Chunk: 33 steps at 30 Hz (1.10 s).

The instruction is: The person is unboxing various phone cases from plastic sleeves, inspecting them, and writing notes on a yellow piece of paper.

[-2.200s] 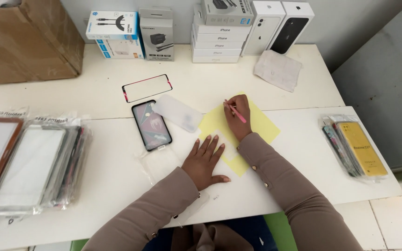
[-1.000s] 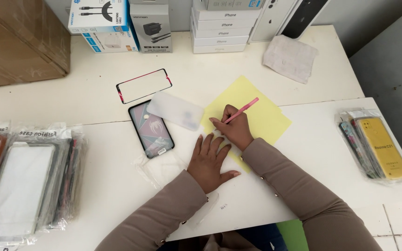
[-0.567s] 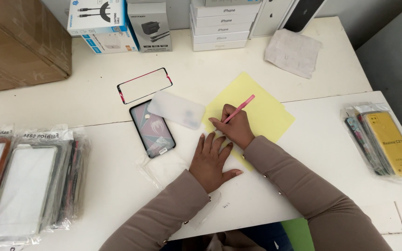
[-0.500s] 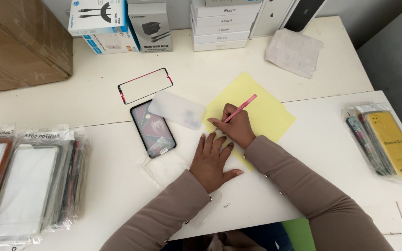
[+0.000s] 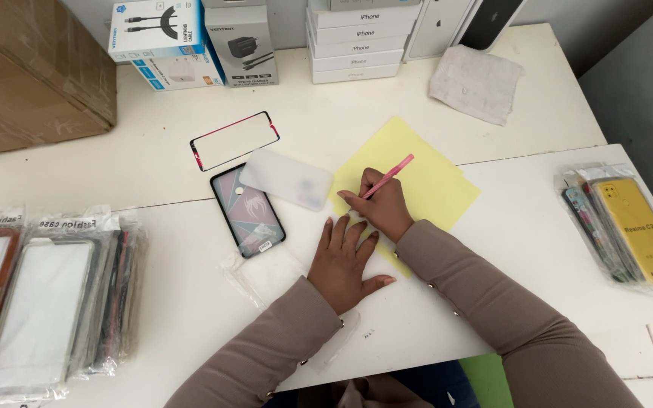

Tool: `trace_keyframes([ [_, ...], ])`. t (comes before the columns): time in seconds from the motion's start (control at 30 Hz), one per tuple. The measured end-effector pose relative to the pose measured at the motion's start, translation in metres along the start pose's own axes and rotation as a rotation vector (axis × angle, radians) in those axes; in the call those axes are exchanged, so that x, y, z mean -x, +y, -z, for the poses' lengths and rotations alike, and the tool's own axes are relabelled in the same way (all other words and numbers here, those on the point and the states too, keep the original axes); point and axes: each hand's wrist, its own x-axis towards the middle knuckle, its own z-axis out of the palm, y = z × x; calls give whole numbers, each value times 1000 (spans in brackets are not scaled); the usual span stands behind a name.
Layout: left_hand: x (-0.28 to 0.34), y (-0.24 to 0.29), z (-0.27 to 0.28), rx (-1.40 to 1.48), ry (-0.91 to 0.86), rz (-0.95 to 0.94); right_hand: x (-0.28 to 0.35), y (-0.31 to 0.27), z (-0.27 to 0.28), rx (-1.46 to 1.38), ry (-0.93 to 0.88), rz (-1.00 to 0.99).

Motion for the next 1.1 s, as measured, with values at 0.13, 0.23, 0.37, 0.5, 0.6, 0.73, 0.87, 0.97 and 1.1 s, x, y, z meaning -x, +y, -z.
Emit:
trace_keyframes([
  [0.13, 1, 0, 0, 11, 20, -3, -1, 0, 0, 26, 11, 24],
  [0.23, 1, 0, 0, 10, 12, -6, 2, -10, 2, -1, 10, 18],
  [0.37, 0, 0, 1, 7, 3, -1, 1, -7, 2, -3, 18, 18],
  [0.5, 1, 0, 3, 16, -19, -5, 2, -9, 2, -25, 27, 12],
  [0.6, 2, 0, 3, 28, -4, -5, 3, -15, 1, -1, 29, 17],
  [0.73, 1, 0, 0, 6, 2, -8, 1, -4, 0, -7, 39, 25],
  [0.87, 2, 0, 0, 21, 24, -10, 0, -4, 1, 17, 43, 19],
  [0.97, 2, 0, 1, 24, 30, -18, 2, -13, 1, -3, 46, -3],
  [1.1, 1, 1, 0, 11, 42, -13, 2, -15, 3, -24, 38, -19],
])
